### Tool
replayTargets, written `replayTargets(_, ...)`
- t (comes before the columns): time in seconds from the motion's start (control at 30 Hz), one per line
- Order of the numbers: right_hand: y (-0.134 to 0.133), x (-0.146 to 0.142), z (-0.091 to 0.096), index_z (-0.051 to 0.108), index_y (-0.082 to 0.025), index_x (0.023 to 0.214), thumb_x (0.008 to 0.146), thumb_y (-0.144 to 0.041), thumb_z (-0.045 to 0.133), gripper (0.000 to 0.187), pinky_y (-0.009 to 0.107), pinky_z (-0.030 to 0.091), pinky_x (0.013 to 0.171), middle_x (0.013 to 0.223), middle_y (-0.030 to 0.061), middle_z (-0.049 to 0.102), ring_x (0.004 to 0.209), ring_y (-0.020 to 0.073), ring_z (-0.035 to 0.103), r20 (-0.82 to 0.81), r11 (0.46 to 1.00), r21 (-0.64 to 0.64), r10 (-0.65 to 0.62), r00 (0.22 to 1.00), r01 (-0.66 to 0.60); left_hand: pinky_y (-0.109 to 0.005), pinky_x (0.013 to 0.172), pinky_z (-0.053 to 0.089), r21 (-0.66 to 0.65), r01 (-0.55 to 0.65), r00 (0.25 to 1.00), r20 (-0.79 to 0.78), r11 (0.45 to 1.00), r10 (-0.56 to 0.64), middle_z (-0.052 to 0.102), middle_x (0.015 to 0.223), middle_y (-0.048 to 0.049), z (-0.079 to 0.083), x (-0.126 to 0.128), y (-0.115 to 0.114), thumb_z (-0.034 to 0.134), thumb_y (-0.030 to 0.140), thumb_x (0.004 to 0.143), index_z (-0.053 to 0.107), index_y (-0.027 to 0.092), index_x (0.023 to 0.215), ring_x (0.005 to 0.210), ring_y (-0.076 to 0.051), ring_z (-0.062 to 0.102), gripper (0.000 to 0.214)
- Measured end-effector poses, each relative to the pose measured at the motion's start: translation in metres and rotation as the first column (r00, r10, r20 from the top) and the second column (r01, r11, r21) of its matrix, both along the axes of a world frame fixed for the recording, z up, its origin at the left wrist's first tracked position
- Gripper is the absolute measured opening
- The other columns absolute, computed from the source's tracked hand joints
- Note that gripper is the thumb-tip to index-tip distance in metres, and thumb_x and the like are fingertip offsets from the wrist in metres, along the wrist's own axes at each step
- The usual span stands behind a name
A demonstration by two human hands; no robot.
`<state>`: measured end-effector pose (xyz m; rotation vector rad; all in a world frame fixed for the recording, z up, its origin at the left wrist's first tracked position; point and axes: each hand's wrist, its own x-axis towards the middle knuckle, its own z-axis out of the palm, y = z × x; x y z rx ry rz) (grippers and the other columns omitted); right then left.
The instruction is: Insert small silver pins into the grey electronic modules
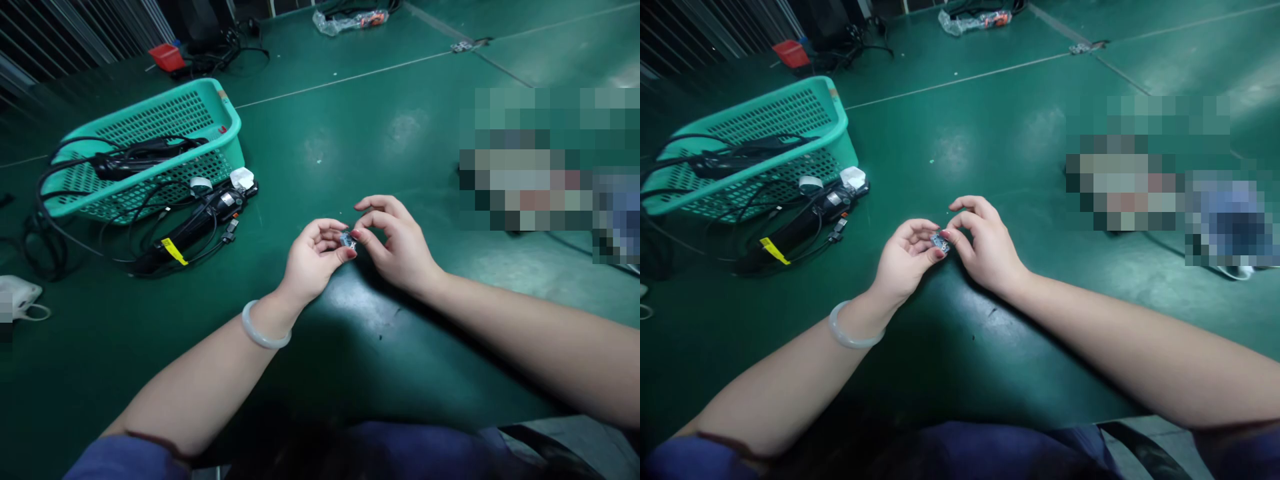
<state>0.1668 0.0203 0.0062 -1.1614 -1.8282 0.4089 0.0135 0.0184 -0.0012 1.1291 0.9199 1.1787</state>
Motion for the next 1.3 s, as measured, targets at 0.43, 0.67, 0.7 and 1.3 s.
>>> replayTargets(0.43,-0.001,0.000,0.001,0.066,-0.021,0.077,0.081,-0.023,0.062,0.007,0.042,0.048,0.090,0.106,0.0066,0.062,0.099,0.0215,0.060,-0.055,0.999,0.044,-0.001,0.998,0.003,-0.028,0.079,0.054,0.007,-0.107,0.994,-0.021,0.994,0.107,0.070,0.090,-0.0035,0.000,0.001,-0.003,0.076,0.021,0.066,0.066,0.017,0.092,0.079,-0.011,0.066,0.028)
replayTargets(0.67,-0.002,0.002,0.003,0.068,-0.022,0.079,0.081,-0.022,0.060,0.008,0.046,0.047,0.092,0.108,0.0072,0.061,0.102,0.0234,0.059,-0.070,1.000,-0.001,-0.010,0.998,0.010,-0.031,0.085,0.053,0.038,-0.089,0.996,0.013,0.995,0.089,0.071,0.096,-0.0041,0.002,0.001,-0.003,0.077,0.018,0.065,0.068,0.019,0.094,0.087,-0.014,0.067,0.031)
replayTargets(0.7,-0.001,0.002,0.003,0.068,-0.022,0.078,0.081,-0.022,0.061,0.008,0.047,0.046,0.094,0.108,0.0073,0.061,0.103,0.0239,0.059,-0.076,1.000,-0.008,-0.019,0.997,0.018,-0.032,0.087,0.053,0.040,-0.081,0.997,0.018,0.996,0.080,0.071,0.098,-0.0042,0.002,0.001,-0.004,0.077,0.016,0.064,0.068,0.019,0.095,0.089,-0.015,0.067,0.032)
replayTargets(1.3,0.011,0.006,-0.007,0.069,-0.022,0.074,0.076,-0.027,0.068,0.006,0.043,0.044,0.094,0.105,0.0059,0.062,0.103,0.0227,0.058,-0.122,0.994,-0.103,-0.057,0.991,0.044,-0.032,0.086,0.053,-0.101,-0.071,0.997,0.020,0.992,0.073,0.072,0.085,-0.0030,0.006,0.000,-0.001,0.076,0.013,0.062,0.065,0.016,0.089,0.081,-0.013,0.068,0.029)
